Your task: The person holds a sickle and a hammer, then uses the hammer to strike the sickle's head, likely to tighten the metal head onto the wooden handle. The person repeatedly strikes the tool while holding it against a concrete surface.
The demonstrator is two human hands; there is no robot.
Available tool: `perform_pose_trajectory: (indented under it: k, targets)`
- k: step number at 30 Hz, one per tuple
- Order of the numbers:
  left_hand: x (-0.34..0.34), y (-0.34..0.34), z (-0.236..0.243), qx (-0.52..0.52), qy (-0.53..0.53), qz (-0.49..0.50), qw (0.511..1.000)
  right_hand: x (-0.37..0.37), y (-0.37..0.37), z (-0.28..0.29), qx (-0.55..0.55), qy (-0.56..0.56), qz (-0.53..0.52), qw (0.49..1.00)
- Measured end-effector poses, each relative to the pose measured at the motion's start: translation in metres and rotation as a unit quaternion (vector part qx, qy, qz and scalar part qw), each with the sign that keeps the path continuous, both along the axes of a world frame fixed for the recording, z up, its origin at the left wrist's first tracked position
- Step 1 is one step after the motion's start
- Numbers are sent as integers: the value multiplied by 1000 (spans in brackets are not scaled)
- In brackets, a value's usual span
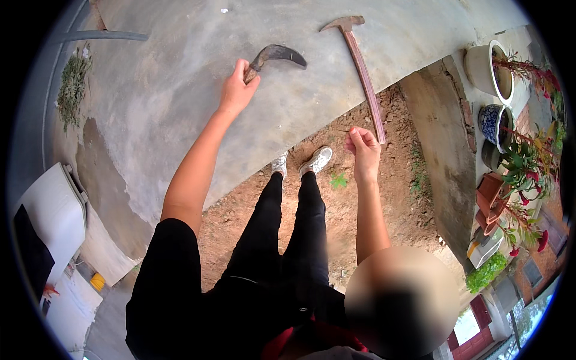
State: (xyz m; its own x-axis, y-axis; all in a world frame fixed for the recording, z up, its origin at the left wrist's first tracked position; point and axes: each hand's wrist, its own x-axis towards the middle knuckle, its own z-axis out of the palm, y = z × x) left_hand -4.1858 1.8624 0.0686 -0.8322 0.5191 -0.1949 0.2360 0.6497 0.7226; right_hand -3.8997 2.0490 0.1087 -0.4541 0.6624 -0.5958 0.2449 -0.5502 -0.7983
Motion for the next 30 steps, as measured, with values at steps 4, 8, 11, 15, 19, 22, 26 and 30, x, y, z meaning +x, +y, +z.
perform_pose_trajectory:
  k: [4, 8, 11, 15, 19, 22, 26, 30]
  targets:
    - [73, 36, 29, 10, -1, -108, 994, -24, 5, 18, 41, 53, -38, 997]
    - [106, 57, 30, 35, 86, -198, 976, -39, 4, 30, 82, 89, -42, 992]
    - [118, 64, 32, 9, 59, -218, 974, -39, 4, 30, 97, 91, -27, 991]
    - [131, 68, 30, 23, 71, -226, 971, -35, -4, 37, 135, 56, 6, 989]
    - [143, 75, 47, -2, 86, -228, 970, -33, -11, 48, 190, -14, 21, 981]
    - [154, 81, 60, -10, 92, -233, 968, -26, -5, 44, 234, -21, 10, 972]
    - [161, 89, 68, -17, 113, -244, 963, -20, 0, 54, 343, -102, 60, 932]
    - [162, 94, 79, -26, 140, -249, 958, -21, 4, 60, 462, -125, 109, 871]
